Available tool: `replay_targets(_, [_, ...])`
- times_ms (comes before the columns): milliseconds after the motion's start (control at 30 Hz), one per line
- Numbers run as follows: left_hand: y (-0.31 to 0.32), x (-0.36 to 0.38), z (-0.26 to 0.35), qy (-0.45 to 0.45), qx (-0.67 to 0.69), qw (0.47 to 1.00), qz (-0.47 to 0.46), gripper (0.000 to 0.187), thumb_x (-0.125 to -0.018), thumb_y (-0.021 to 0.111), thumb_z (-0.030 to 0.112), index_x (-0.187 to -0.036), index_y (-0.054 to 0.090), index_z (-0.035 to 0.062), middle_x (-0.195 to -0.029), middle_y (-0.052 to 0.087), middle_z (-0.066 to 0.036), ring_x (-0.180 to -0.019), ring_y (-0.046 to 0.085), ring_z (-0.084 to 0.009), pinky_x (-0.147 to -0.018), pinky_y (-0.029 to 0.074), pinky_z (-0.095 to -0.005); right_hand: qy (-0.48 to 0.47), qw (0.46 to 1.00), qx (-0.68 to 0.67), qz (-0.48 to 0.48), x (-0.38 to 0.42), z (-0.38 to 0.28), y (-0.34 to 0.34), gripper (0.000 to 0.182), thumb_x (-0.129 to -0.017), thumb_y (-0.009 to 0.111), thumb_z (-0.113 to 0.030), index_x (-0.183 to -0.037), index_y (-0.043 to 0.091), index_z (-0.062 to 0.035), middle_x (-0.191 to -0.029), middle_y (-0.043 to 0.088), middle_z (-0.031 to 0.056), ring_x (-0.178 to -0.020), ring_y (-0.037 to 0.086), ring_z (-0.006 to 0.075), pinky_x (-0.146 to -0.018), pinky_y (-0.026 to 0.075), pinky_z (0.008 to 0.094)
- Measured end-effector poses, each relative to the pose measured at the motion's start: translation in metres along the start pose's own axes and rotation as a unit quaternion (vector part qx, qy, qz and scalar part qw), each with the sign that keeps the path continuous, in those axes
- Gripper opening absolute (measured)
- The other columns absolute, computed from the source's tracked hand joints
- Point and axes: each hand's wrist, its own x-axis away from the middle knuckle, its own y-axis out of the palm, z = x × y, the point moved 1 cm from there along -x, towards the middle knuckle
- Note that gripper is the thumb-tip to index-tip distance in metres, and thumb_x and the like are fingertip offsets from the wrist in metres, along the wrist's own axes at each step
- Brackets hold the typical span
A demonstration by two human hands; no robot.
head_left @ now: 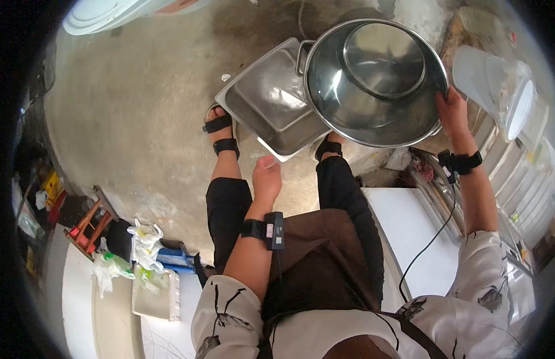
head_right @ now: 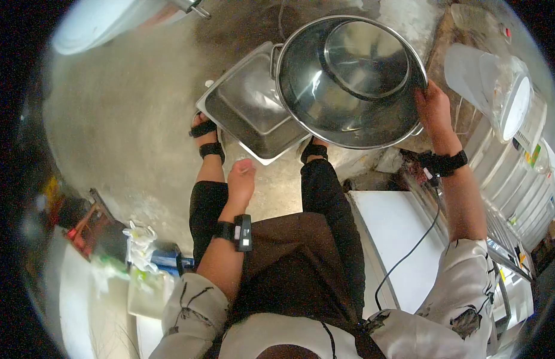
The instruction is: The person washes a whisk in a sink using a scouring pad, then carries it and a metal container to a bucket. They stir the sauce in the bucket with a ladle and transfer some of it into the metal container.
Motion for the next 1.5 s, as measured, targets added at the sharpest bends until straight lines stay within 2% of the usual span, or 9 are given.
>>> replay_targets(100, [-0.01,-0.029,-0.019,-0.042,-0.079,0.995,0.037,0.037,-0.08,0.057,0.018,-0.109,0.05,-0.0036,-0.101,0.059,-0.02,-0.093,0.058,-0.0311,-0.08,0.045,-0.0354,-0.019,1.0,0.017,0.016,0.004,-0.01,0.0,0.019,-0.08,0.055,-0.009,-0.098,0.055,-0.0033,-0.086,0.059,0.0223,-0.085,0.056,0.0406,-0.071,0.045,0.0398])
replay_targets(200, [0.002,-0.086,-0.091,0.01,-0.149,0.979,0.141,0.045,-0.08,0.056,0.018,-0.115,0.044,-0.0066,-0.103,0.057,-0.022,-0.097,0.055,-0.0357,-0.082,0.043,-0.0387,-0.022,0.999,0.023,0.016,0.002,-0.009,0.001,0.019,-0.08,0.055,-0.01,-0.097,0.055,-0.0024,-0.085,0.058,0.0228,-0.084,0.055,0.0409,-0.07,0.045,0.0395])
replay_targets(433, [0.01,-0.147,-0.085,0.051,-0.112,0.991,0.052,0.04,-0.081,0.053,0.016,-0.111,0.044,-0.0084,-0.093,0.059,-0.025,-0.092,0.055,-0.0408,-0.08,0.043,-0.0422,-0.008,1.0,0.024,0.016,0.0,-0.014,0.009,0.017,-0.084,0.053,-0.014,-0.095,0.054,-0.0008,-0.081,0.057,0.0238,-0.081,0.054,0.0424,-0.068,0.044,0.0383])
replay_targets(500, [0.008,-0.136,-0.039,-0.01,-0.111,0.992,0.065,0.034,-0.082,0.052,0.016,-0.106,0.046,-0.0079,-0.091,0.059,-0.026,-0.089,0.056,-0.0417,-0.079,0.043,-0.0429,-0.004,1.0,0.021,0.011,-0.004,-0.003,0.012,0.017,-0.084,0.053,-0.014,-0.096,0.055,-0.0014,-0.082,0.057,0.0233,-0.081,0.055,0.0418,-0.068,0.044,0.0379])
replay_targets(800, [-0.006,-0.141,-0.059,0.014,-0.18,0.975,0.128,0.027,-0.084,0.05,0.017,-0.096,0.045,-0.0067,-0.09,0.058,-0.028,-0.087,0.056,-0.0418,-0.076,0.044,-0.0448,-0.011,1.0,0.023,-0.003,-0.005,-0.003,0.017,0.017,-0.083,0.053,-0.012,-0.097,0.056,-0.0015,-0.081,0.058,0.0226,-0.077,0.057,0.0389,-0.067,0.045,0.0362])
replay_targets(933, [-0.025,-0.127,-0.028,-0.07,-0.234,0.964,0.101,0.028,-0.083,0.052,0.017,-0.094,0.045,-0.0069,-0.091,0.058,-0.028,-0.087,0.056,-0.0414,-0.076,0.044,-0.0444,-0.039,0.999,-0.015,0.009,-0.006,0.005,0.021,0.016,-0.084,0.053,-0.011,-0.096,0.056,-0.0006,-0.079,0.058,0.0224,-0.073,0.056,0.0384,-0.066,0.045,0.035])
replay_targets(1100, [-0.018,-0.139,-0.068,0.016,-0.186,0.971,0.149,0.028,-0.082,0.054,0.018,-0.093,0.045,-0.0061,-0.089,0.058,-0.028,-0.088,0.056,-0.041,-0.076,0.044,-0.0441,-0.004,0.999,0.041,0.004,0.005,-0.02,0.018,0.016,-0.084,0.052,-0.011,-0.094,0.055,0.0,-0.078,0.057,0.0222,-0.072,0.056,0.0378,-0.066,0.045,0.0349])
replay_targets(1200, [-0.025,-0.123,-0.028,-0.052,-0.194,0.973,0.114,0.027,-0.083,0.054,0.018,-0.093,0.046,-0.0052,-0.089,0.058,-0.027,-0.088,0.056,-0.0404,-0.076,0.044,-0.0438,-0.026,0.999,0.022,0.011,0.005,-0.026,0.02,0.015,-0.084,0.052,-0.012,-0.094,0.055,0.0001,-0.077,0.057,0.0217,-0.072,0.056,0.0366,-0.066,0.045,0.035])
replay_targets(1500, [-0.021,-0.131,-0.052,-0.02,-0.18,0.975,0.132,0.026,-0.082,0.055,0.018,-0.093,0.048,-0.0042,-0.09,0.058,-0.026,-0.088,0.056,-0.0403,-0.075,0.044,-0.0434,-0.023,0.999,0.029,0.008,0.013,-0.024,0.027,0.013,-0.085,0.051,-0.011,-0.091,0.054,0.0,-0.074,0.057,0.0204,-0.069,0.056,0.0353,-0.063,0.044,0.0356])
